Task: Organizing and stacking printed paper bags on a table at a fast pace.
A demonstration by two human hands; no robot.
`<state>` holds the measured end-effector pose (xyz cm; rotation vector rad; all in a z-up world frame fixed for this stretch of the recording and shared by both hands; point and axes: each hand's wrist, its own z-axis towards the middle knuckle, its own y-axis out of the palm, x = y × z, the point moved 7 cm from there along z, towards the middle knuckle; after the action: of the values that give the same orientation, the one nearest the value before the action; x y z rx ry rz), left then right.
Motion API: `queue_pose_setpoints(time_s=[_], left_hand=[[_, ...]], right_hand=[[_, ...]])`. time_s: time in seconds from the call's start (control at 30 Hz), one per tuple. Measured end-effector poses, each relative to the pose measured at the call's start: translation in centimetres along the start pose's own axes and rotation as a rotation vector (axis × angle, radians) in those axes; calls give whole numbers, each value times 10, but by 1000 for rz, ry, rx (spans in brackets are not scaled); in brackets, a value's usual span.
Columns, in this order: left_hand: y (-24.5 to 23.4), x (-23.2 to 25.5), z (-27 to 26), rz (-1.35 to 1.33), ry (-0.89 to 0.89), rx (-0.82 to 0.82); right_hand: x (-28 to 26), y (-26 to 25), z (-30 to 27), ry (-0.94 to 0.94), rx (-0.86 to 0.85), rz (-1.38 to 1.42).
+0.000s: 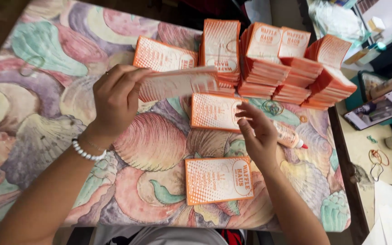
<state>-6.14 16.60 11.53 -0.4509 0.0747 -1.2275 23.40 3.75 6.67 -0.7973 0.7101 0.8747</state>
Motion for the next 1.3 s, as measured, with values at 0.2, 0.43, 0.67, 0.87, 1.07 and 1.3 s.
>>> queue_pose_setpoints(time_s=[0.2,0.43,0.67,0.87,1.07,1.3], left_hand=[[3,43,9,-462,-319,-96],[20,47,-5,-820,-500,-153],[34,51,-18,-1222,-721,-264],[65,45,-34,-1181,-918,-490],[85,29,-60,-1099,-906,-395],[88,23,-58,-1213,-985,-430]], right_hand=[[9,6,-15,-7,-49,144],[30,-7,-28,101,-172,125],[37,-17,-36,249,-2,53],[46,-37,-30,311,179,123],[33,-24,-20,314,132,247],[39,-26,-20,372,23,198]])
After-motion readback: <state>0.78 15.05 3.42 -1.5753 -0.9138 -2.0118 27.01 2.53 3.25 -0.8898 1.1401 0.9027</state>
